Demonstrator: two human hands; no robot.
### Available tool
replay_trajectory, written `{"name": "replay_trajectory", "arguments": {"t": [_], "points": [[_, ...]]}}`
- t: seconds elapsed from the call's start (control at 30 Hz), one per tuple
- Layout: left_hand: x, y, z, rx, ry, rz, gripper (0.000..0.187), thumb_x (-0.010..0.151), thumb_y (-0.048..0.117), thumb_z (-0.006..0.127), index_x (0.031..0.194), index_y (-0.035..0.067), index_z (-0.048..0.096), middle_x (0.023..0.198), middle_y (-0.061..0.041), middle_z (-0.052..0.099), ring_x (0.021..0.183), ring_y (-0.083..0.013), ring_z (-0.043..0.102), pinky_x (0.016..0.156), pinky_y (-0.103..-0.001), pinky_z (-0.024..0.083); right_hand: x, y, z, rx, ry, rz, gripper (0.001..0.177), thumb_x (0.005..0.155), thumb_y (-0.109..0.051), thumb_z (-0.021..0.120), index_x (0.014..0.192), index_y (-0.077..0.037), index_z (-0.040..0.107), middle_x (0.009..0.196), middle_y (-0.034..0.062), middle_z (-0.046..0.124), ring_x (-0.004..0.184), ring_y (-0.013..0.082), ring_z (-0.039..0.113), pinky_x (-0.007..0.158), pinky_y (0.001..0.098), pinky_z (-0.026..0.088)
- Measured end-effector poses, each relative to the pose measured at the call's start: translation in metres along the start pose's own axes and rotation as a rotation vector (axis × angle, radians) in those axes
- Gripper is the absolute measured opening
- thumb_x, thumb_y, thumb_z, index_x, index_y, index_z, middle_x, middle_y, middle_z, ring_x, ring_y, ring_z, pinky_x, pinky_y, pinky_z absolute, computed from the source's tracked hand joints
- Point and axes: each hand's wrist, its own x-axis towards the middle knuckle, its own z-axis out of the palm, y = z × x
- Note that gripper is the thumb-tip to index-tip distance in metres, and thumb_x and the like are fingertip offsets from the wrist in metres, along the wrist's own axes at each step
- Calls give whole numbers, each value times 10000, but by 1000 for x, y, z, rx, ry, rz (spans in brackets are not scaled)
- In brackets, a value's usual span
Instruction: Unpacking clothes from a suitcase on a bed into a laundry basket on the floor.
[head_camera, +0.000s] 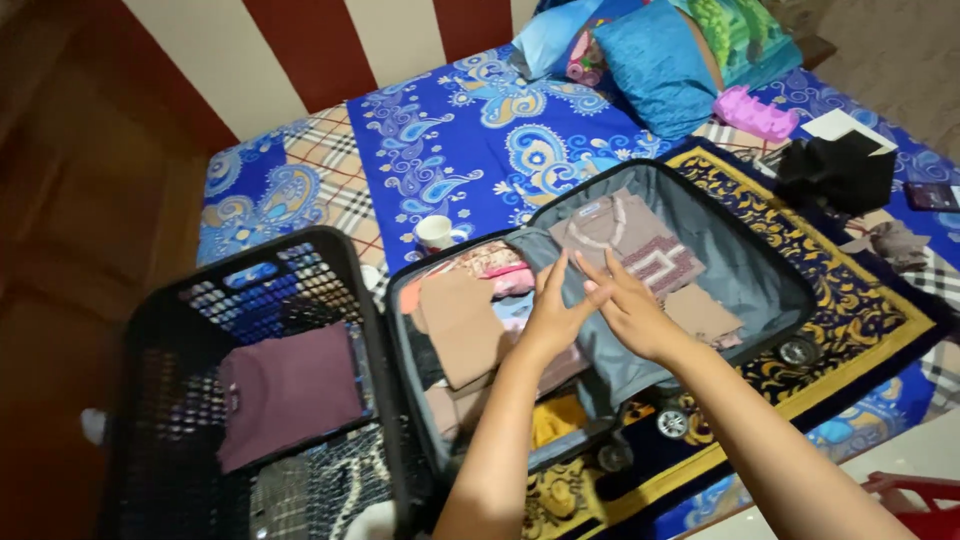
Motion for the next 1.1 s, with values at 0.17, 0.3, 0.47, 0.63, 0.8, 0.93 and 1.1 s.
{"name": "replay_trajectory", "arguments": {"t": [0.17, 0.3, 0.47, 0.63, 0.8, 0.93, 1.1], "points": [[36, -12, 57, 72, 64, 88, 1005, 834, 528, 796, 1558, -14, 357, 1530, -257, 403, 1442, -397, 414, 1178, -429, 365, 11, 57, -37, -41, -80, 51, 583, 1026, -509, 376, 1593, -383, 322, 1674, 260, 174, 1515, 440, 248, 1183, 567, 237], [66, -22, 109, 59, 101, 66, 1020, 815, 541, 797, 1573, 9, 368, 1509, -251, 420, 1422, -399, 426, 1165, -435, 378, 26, 109, -68, -122, -147, 109, 590, 1016, -538, 367, 1591, -426, 290, 1688, 222, 136, 1529, 439, 177, 1163, 667, 141], [107, -39, 161, 117, 113, -19, 1027, 811, 568, 800, 1571, 20, 380, 1472, -253, 427, 1395, -413, 421, 1153, -457, 362, 58, 181, -92, -282, -249, 100, 583, 1015, -540, 344, 1586, -453, 268, 1694, 152, 140, 1557, 358, 146, 1140, 747, -2], [125, -61, 192, 86, 121, -163, 958, 842, 526, 780, 1571, 37, 396, 1441, -250, 425, 1363, -414, 424, 1131, -460, 358, 81, 245, -86, -332, -361, 70, 596, 1005, -482, 363, 1590, -468, 247, 1709, 110, 119, 1568, 330, 110, 1147, 740, -18], [120, -127, 213, 158, 180, -190, 879, 861, 502, 755, 1494, -13, 431, 1392, -246, 467, 1301, -398, 483, 1085, -449, 419, 97, 278, -61, -417, -442, 21, 692, 961, -460, 433, 1611, -469, 198, 1714, 87, 110, 1561, 349, 91, 1137, 742, -25], [102, -187, 230, 119, 245, -314, 719, 974, 448, 686, 1477, -23, 482, 1388, -276, 465, 1289, -421, 488, 1082, -450, 423, 100, 291, -37, -443, -526, 111, 723, 946, -652, 450, 1597, -465, 195, 1712, 62, 98, 1572, 331, 94, 1167, 723, -8], [91, -238, 247, 242, 316, -270, 596, 979, 389, 673, 1391, -25, 555, 1293, -311, 515, 1158, -429, 542, 998, -476, 471, 100, 312, -11, -447, -638, 169, 750, 929, -708, 437, 1596, -458, 201, 1716, 71, 67, 1577, 335, 73, 1170, 713, 6]]}}
